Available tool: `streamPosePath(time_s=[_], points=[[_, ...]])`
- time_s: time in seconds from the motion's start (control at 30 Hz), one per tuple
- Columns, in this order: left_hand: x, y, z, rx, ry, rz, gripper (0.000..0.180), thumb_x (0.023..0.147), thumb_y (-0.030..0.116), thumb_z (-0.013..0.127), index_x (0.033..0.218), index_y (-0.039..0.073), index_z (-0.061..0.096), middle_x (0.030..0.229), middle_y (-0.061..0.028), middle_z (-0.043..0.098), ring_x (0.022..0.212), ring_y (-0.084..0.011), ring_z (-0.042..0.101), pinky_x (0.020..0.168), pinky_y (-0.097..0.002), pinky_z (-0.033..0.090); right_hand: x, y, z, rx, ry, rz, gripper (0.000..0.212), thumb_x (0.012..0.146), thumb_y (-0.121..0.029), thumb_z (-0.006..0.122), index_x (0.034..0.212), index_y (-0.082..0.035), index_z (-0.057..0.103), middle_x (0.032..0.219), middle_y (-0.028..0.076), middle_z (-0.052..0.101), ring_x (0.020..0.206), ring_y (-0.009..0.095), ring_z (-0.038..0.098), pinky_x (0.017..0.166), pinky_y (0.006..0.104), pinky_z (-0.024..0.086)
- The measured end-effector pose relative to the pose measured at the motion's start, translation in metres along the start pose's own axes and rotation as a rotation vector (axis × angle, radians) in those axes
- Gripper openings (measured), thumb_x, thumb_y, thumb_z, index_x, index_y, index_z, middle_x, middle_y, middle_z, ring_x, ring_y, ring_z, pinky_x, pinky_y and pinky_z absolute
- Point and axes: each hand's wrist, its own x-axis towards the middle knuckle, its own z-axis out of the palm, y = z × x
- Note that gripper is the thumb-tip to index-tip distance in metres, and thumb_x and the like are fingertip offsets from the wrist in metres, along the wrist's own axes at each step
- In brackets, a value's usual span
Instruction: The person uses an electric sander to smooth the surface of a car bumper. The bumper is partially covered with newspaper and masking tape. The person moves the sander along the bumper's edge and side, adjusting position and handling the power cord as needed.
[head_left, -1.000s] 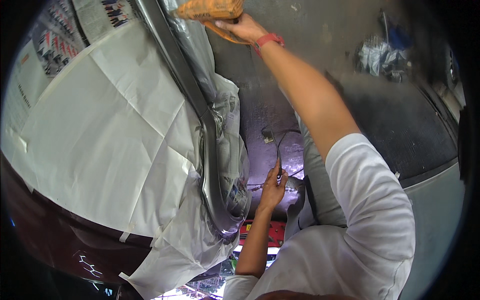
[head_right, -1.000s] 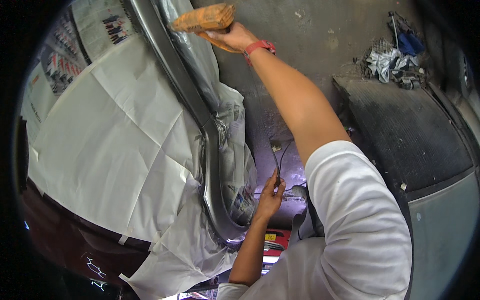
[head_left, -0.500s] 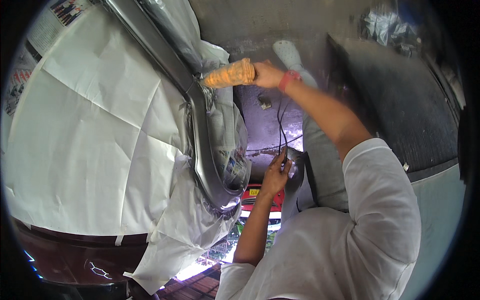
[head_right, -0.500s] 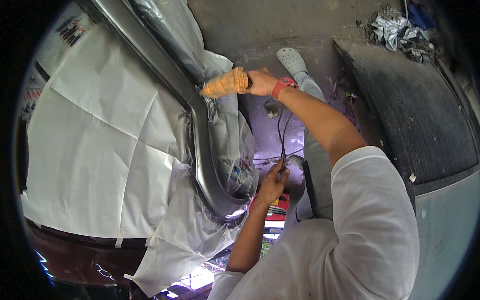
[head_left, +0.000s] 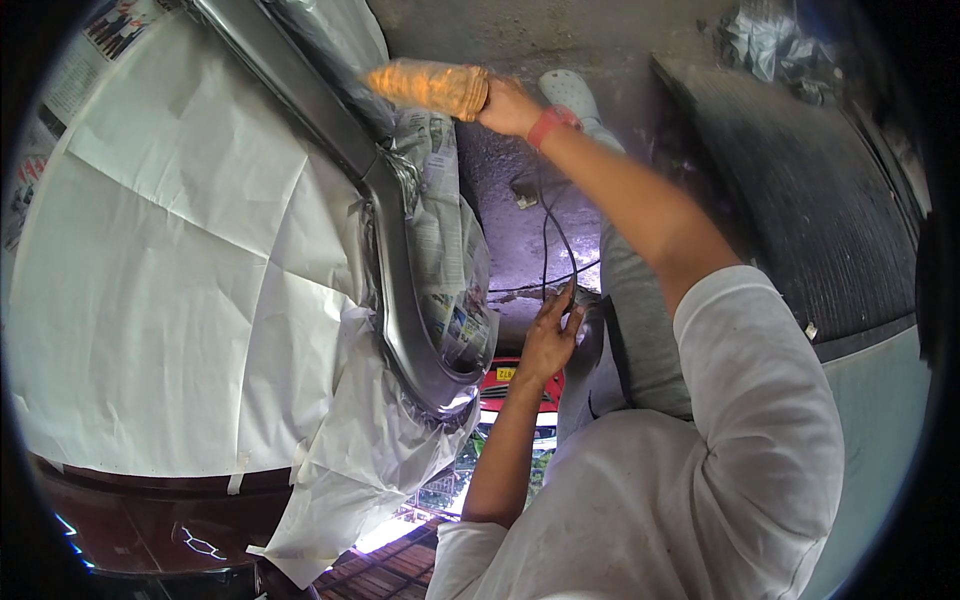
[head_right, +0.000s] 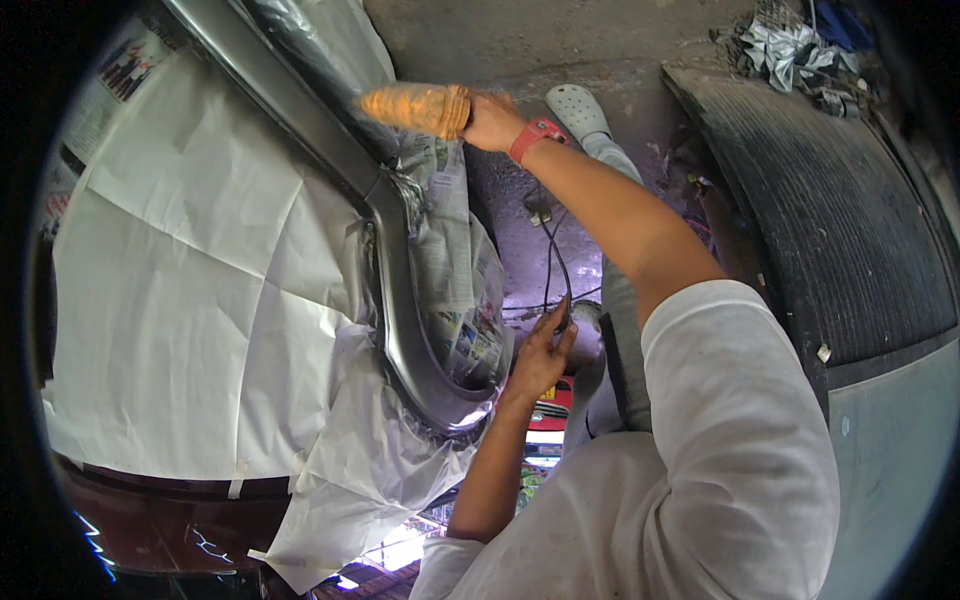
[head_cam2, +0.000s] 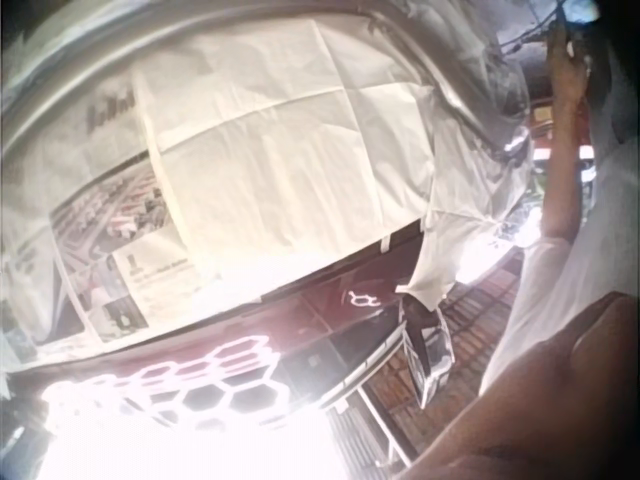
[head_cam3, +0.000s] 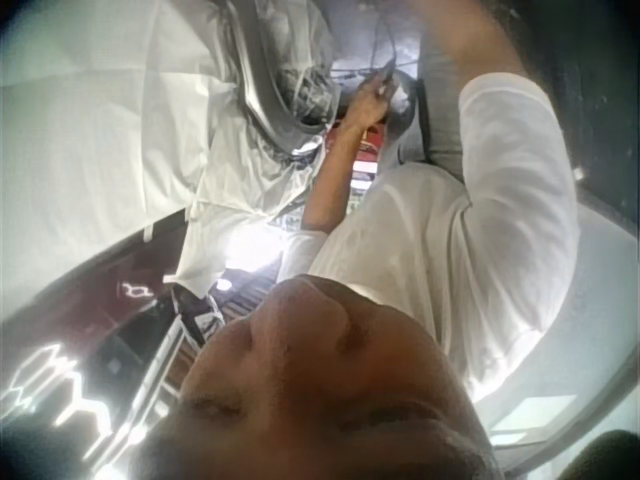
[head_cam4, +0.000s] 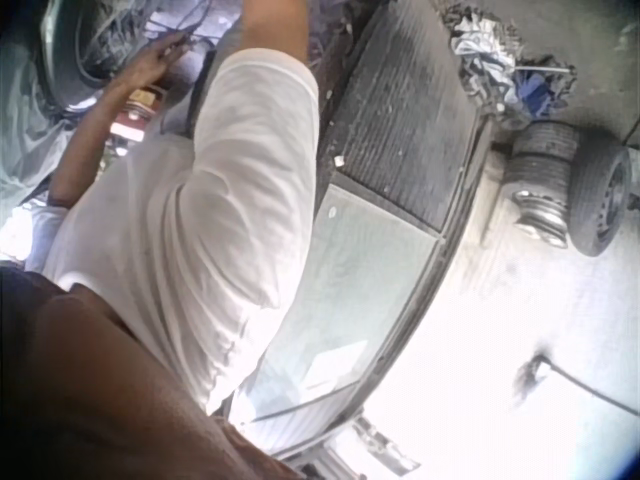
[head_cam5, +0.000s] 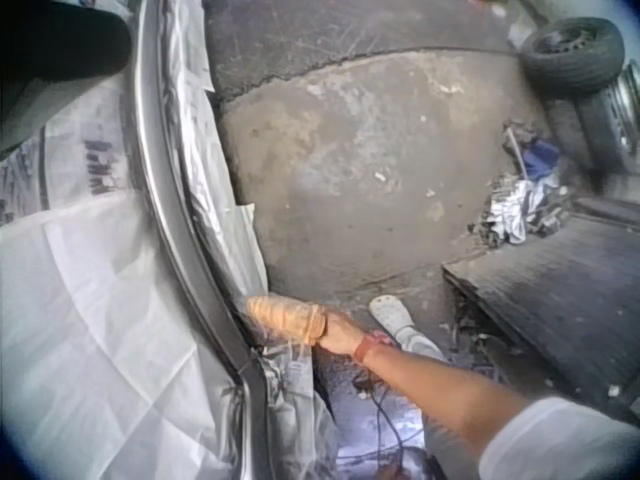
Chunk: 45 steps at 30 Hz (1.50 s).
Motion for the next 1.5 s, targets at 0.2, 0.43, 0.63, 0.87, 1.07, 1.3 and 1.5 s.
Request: streamPosePath(time_s=[0.2, 0.43, 0.63, 0.87, 1.07, 1.3, 1.5], points=[[0.004, -0.002, -0.002, 0.009, 0.008, -0.004, 0.056, 0.104, 0.037, 0.058, 0.157, 0.023, 0.044, 0.148, -0.0251, 0.053, 0.138, -0.0397, 0.051, 0.113, -0.0426, 0.043, -0.008, 0.006, -0.004, -0.083, -0.134, -0.151, 0.054, 0.088, -0.041, 0.070, 0.135, -0.017, 0.058, 0.131, 0.013, 0.068, 0.123, 0.036, 0.061, 0.100, 0.0566, 0.040], [0.002, 0.004, -0.007, -0.071, -0.026, -0.020, 0.054, 0.106, 0.033, 0.056, 0.157, 0.023, 0.043, 0.148, -0.0252, 0.053, 0.141, -0.0452, 0.046, 0.116, -0.0466, 0.040, -0.064, 0.013, -0.012, -0.284, -0.615, -0.194, 0.059, 0.084, -0.029, 0.073, 0.141, -0.023, 0.059, 0.128, 0.007, 0.071, 0.120, 0.030, 0.063, 0.100, 0.0500, 0.037], [0.002, 0.001, -0.003, -0.070, -0.027, -0.013, 0.053, 0.105, 0.031, 0.057, 0.156, 0.023, 0.044, 0.148, -0.0247, 0.053, 0.139, -0.0438, 0.049, 0.114, -0.0457, 0.042, -0.061, -0.002, -0.016, -0.210, -0.379, -0.257, 0.049, 0.084, -0.028, 0.074, 0.132, -0.021, 0.063, 0.120, 0.005, 0.070, 0.118, 0.029, 0.062, 0.098, 0.0465, 0.037], [0.004, 0.003, -0.003, -0.088, -0.049, -0.023, 0.053, 0.105, 0.032, 0.057, 0.157, 0.024, 0.044, 0.148, -0.0261, 0.053, 0.139, -0.0430, 0.049, 0.115, -0.0459, 0.041, -0.072, -0.027, -0.015, -0.110, -0.054, -0.365, 0.047, 0.089, -0.024, 0.069, 0.135, -0.024, 0.061, 0.116, 0.003, 0.068, 0.113, 0.027, 0.059, 0.098, 0.0456, 0.036], [0.005, 0.001, -0.001, -0.052, -0.065, -0.057, 0.053, 0.105, 0.032, 0.057, 0.156, 0.026, 0.044, 0.146, -0.0279, 0.053, 0.138, -0.0438, 0.050, 0.114, -0.0459, 0.042, -0.099, -0.015, -0.009, -0.263, -0.490, -0.355, 0.052, 0.085, -0.022, 0.071, 0.136, -0.025, 0.061, 0.114, 0.004, 0.068, 0.111, 0.026, 0.060, 0.099, 0.0432, 0.035], [0.004, -0.008, 0.000, -0.057, -0.035, -0.018, 0.054, 0.105, 0.031, 0.058, 0.156, 0.026, 0.045, 0.137, -0.0265, 0.058, 0.127, -0.0428, 0.057, 0.108, -0.0460, 0.046, -0.093, -0.039, -0.004, -0.103, -0.225, -0.305, 0.049, 0.087, -0.022, 0.069, 0.136, -0.023, 0.061, 0.116, 0.004, 0.068, 0.113, 0.027, 0.059, 0.101, 0.0427, 0.035], [0.005, 0.002, -0.005, -0.094, -0.058, -0.048, 0.053, 0.104, 0.029, 0.058, 0.156, 0.025, 0.045, 0.134, -0.0257, 0.059, 0.122, -0.0417, 0.060, 0.105, -0.0459, 0.047, -0.096, -0.047, -0.001, -0.114, -0.226, -0.356, 0.047, 0.088, -0.021, 0.068, 0.134, -0.025, 0.063, 0.116, 0.004, 0.068, 0.111, 0.027, 0.059, 0.099, 0.0434, 0.035]])
